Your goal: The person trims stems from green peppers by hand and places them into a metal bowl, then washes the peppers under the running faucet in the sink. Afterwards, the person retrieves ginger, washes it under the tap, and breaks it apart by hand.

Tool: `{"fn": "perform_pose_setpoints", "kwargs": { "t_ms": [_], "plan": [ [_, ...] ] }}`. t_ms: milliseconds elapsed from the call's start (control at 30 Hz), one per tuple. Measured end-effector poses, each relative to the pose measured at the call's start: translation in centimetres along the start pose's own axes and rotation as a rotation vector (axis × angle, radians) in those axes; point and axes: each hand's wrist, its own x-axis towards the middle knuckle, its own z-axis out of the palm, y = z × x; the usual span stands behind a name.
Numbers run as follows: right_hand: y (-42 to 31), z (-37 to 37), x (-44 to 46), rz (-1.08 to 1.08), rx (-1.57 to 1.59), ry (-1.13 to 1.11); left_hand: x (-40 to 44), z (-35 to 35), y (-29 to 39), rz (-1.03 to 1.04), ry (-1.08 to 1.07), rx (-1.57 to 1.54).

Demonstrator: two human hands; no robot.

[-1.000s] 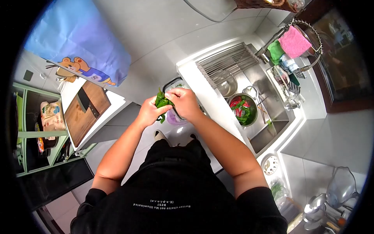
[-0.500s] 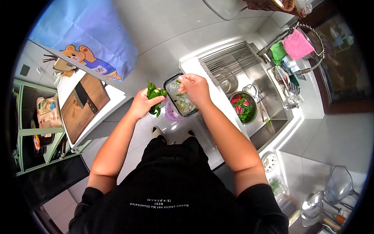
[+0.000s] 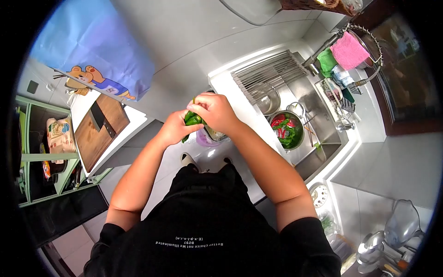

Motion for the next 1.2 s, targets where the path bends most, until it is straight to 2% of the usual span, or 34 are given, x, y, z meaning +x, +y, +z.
{"fn": "perform_pose_setpoints", "kwargs": {
  "t_ms": [33, 133, 300, 333, 433, 533, 567, 667, 700, 833, 933, 1000, 1067, 1167, 1200],
  "plan": [
    [-0.4, 0.0, -0.1, 0.019, 0.103, 0.037, -0.1, 0.2, 0.5, 0.003, -0.002, -0.016],
    [0.4, 0.1, -0.4, 0.171, 0.448, 0.044, 0.2, 1.3, 0.6, 0.216, 0.098, -0.083],
    [1.4, -0.6, -1.1, 0.338, 0.856, 0.07, 0.9, 1.4, 0.7, 0.119, 0.011, 0.017],
    [1.4, -0.7, -1.0, 0.296, 0.774, 0.146, 1.1, 1.5, 0.4, 0.1, 0.013, 0.023],
    [2.9, -1.4, -0.2, 0.225, 0.452, 0.308, 1.9, 2.0, -1.3, 0.04, 0.21, -0.314],
    [6.4, -1.3, -0.6, 0.319, -0.13, 0.155, 2.5, 1.3, -2.5, -0.052, 0.28, -0.764],
    [8.3, -0.9, -0.9, 0.429, -0.399, 0.122, 2.5, 1.1, -2.3, -0.062, 0.294, -0.82],
    [9.3, -0.4, -1.9, 0.456, -0.133, 0.141, 2.6, 1.0, -1.6, -0.083, 0.357, -0.921],
    [10.5, 0.6, -2.2, 0.411, 0.191, 0.122, 2.8, 1.1, -1.5, -0.075, 0.347, -0.962],
    [5.7, 0.7, -3.7, 0.171, 0.488, 0.112, 4.8, 3.8, 0.9, -0.053, 0.42, -1.026],
    [5.2, -0.9, -6.4, 0.045, 0.519, 0.272, 6.8, 7.6, 4.5, -0.048, 0.231, -1.077],
    [6.9, -3.0, -9.3, 0.144, 0.317, 0.37, 7.8, 11.1, 8.0, -0.076, 0.132, -1.022],
    [7.2, -6.3, -12.2, 0.27, 0.408, 0.465, 10.0, 14.8, 8.6, -0.149, -0.092, -0.914],
    [6.4, -10.6, -16.3, 0.466, 0.235, 0.72, 12.1, 20.2, 11.2, -0.14, -0.331, -0.822],
    [6.9, -11.8, -17.3, 0.519, 0.273, 0.781, 12.9, 21.6, 11.4, -0.14, -0.428, -0.785]
  ]
}}
